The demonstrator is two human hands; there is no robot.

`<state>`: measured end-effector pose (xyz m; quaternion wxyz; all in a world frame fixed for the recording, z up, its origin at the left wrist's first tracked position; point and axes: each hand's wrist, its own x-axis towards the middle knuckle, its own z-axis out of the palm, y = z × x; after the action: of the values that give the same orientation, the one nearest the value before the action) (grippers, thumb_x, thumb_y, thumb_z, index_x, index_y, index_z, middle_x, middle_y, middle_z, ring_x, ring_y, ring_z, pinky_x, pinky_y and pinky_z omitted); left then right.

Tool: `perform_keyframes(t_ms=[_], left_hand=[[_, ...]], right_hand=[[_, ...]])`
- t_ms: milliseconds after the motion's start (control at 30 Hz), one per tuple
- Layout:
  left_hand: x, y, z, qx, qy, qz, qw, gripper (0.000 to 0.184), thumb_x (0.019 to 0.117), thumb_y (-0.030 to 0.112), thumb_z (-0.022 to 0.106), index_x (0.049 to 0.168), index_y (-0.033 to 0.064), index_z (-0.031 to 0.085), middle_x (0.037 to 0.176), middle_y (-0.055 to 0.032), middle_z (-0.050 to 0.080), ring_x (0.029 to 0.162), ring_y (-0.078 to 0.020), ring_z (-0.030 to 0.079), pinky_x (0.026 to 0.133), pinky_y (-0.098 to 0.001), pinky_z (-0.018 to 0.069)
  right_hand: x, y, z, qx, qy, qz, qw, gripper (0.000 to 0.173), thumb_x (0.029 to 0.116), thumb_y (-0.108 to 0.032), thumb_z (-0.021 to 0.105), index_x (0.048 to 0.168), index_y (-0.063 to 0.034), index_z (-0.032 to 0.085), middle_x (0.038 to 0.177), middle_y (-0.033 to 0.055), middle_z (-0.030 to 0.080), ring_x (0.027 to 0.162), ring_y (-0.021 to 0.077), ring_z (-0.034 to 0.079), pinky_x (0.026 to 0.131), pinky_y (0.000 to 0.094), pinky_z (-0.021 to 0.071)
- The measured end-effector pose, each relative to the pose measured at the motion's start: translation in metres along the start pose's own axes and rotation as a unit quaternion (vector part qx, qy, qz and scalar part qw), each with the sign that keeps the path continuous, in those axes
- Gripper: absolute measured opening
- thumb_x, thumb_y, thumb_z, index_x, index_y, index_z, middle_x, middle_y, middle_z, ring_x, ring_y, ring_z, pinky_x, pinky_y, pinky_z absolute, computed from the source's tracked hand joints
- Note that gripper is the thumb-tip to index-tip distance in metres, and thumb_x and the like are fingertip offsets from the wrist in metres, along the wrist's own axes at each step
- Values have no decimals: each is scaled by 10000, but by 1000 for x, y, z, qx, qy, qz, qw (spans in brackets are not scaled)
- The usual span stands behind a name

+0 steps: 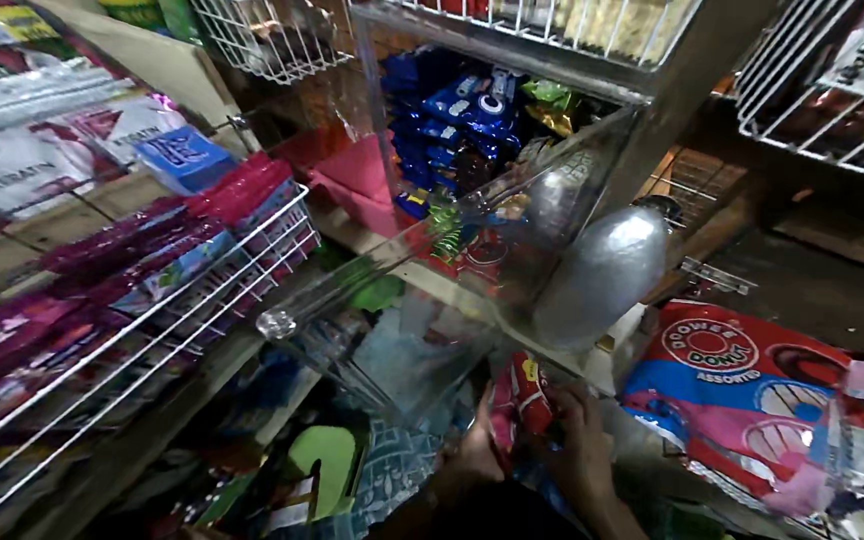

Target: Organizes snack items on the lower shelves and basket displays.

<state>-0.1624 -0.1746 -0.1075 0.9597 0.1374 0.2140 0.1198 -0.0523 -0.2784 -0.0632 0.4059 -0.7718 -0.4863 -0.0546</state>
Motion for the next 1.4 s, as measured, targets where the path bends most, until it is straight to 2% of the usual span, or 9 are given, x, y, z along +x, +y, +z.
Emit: perform_keyframes(t_ms=[267,467,667,800,867,1000,1100,1267,1400], left_hand=[[1,7,-6,267,156,43,950,292,1112,191,334,1266,73,553,992,-22,651,868,-88,644,776,-292,561],[6,14,-12,172,107,48,978,761,1050,619,64,1399,90,484,1162,-70,687,1041,-164,671,895,-394,566],[-17,7,-22,289,91,152,941,405,955,143,590,1309,3,452,953,11,685,833,-62,678,790,-279,585],[-23,11,-28,293,25,140,946,344,927,263,656,1205,90,550,929,69,718,836,-39,691,786,-262,586],[-23,13,-35,288,-18,122,950,465,872,449,753,1175,131,600,955,75,737,864,-37,699,803,-262,586],[-46,28,19,350,49,-10,935,376,1108,249,237,1203,35,531,923,23,623,831,-7,581,795,-203,505],[-16,7,-55,230,-57,33,971,603,1033,539,461,1367,41,525,1157,-34,718,1055,-73,678,942,-277,557],[-50,13,-49,329,53,143,932,936,912,440,706,1546,16,164,1283,-82,616,1104,-109,650,960,-336,561],[-82,24,-69,386,128,109,907,948,854,287,821,1566,85,228,1303,-121,629,1095,-177,676,940,-385,584]], right_hand=[[1,0,8,-78,-64,27,995,651,717,-242,879,1273,5,647,1203,300,635,1016,461,671,737,528,604],[7,-2,3,-20,-185,94,978,814,814,-346,843,1479,-14,510,1353,340,552,1170,503,606,894,580,569],[14,-11,-10,58,-252,78,963,399,1029,-163,577,1390,4,606,1275,287,623,1090,403,675,914,518,574],[27,8,-18,71,-209,5,975,404,869,-305,784,1160,-31,723,1100,200,706,1060,397,663,918,554,551],[33,21,-21,123,-226,17,966,807,754,-428,866,1363,25,591,1313,293,600,1225,471,567,1003,622,494],[32,27,-17,309,-388,156,854,956,866,-312,769,1599,-25,226,1382,170,593,1157,154,653,987,345,556],[21,22,-3,321,-372,239,838,858,907,-261,749,1581,-28,274,1323,192,621,1087,177,681,948,365,576],[-1,11,34,311,-325,211,868,936,846,-290,829,1549,33,300,1290,210,644,1098,204,687,968,393,576],[-1,-3,52,189,-421,93,882,959,911,-440,754,1575,48,264,1352,275,611,1191,357,658,1040,529,523]])
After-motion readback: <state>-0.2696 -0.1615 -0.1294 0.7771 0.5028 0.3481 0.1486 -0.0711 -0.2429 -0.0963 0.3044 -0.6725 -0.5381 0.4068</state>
